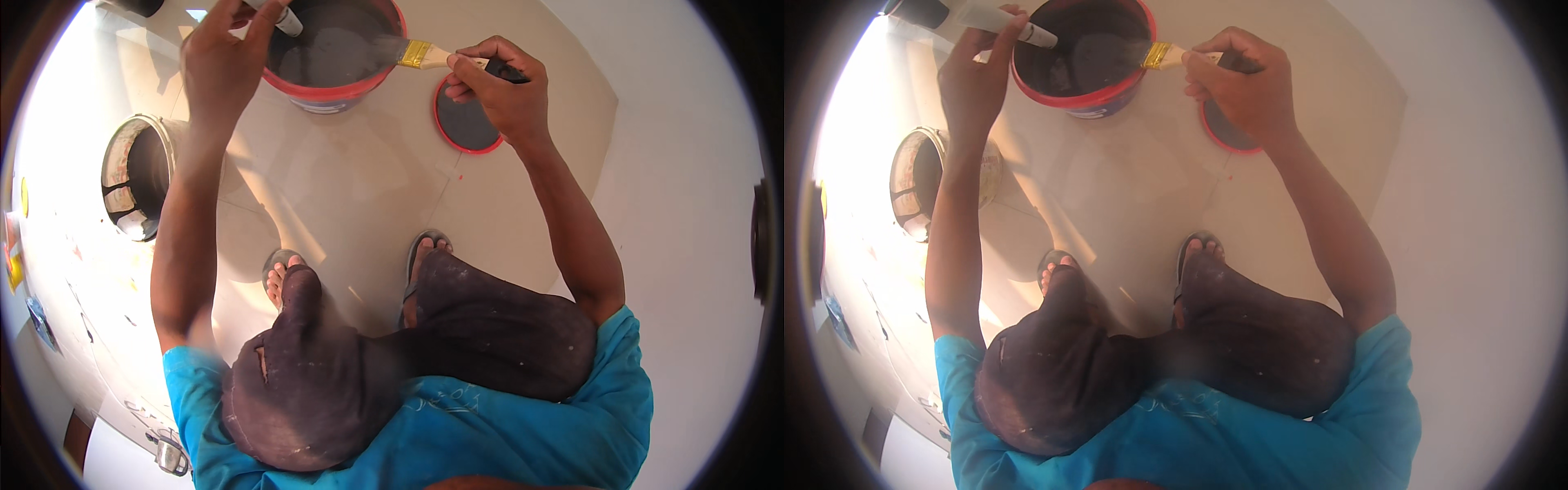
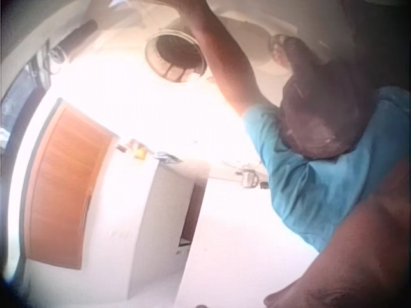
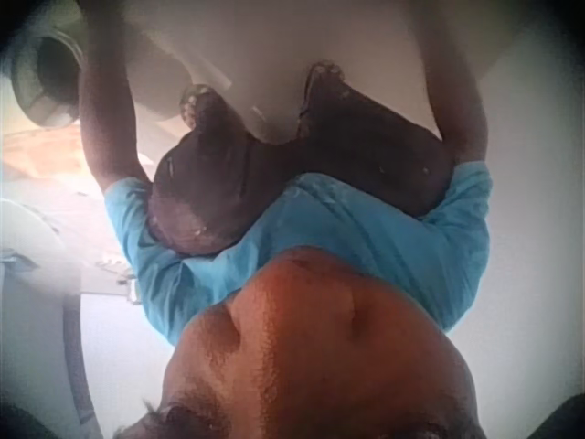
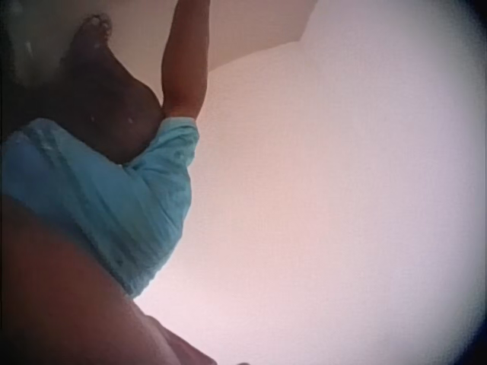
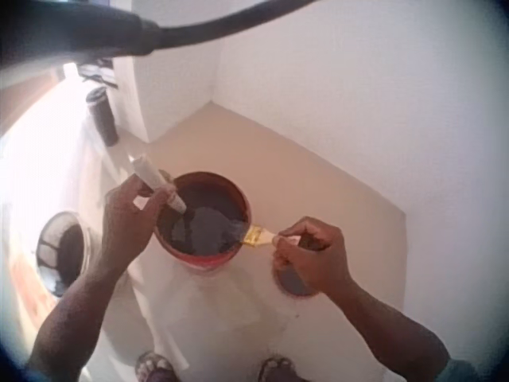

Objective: The person pours paint from a can into a bucket, then uses a paintbrush to stir the contents. They scrape excess paint from the brush onto a PVC pipe and continue mixing. Finally, they move the bucket and pick up a paint roller.

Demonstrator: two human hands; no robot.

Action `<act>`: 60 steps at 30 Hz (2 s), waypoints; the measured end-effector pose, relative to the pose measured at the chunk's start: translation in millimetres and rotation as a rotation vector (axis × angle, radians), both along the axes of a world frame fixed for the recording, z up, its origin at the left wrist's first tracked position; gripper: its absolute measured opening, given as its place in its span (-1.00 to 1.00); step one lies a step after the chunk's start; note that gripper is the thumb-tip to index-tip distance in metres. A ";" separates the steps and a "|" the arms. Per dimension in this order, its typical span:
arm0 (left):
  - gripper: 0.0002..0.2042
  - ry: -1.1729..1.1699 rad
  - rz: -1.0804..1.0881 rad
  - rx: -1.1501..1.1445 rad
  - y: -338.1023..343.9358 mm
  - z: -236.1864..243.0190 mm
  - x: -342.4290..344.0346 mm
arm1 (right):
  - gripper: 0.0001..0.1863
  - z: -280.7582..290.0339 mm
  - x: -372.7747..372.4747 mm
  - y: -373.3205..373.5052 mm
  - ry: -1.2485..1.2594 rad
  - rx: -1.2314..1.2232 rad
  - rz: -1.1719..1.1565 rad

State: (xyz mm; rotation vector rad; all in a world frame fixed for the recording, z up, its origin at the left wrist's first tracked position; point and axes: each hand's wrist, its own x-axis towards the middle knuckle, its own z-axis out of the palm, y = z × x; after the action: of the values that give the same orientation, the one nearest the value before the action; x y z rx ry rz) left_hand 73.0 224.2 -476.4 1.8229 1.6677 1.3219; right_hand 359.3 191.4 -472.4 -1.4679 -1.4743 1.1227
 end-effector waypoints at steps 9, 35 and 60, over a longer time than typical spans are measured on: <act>-0.74 -0.041 0.176 0.141 -1.5 23.6 -11.9 | -0.87 10.8 11.1 -8.7 -0.142 0.040 0.015; -0.63 -0.242 0.040 0.239 1.9 116.6 -35.4 | -0.75 56.1 -48.0 14.1 -0.115 0.908 0.104; -0.68 -0.321 0.174 0.372 -5.7 104.7 -27.8 | -0.80 49.4 -69.0 -0.5 -0.197 1.025 0.152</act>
State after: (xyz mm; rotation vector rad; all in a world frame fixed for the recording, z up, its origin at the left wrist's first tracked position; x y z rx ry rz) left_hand 45.2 218.5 -371.7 1.5575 1.5076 1.9928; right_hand 290.2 190.9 -423.0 -0.7433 -1.8942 0.1700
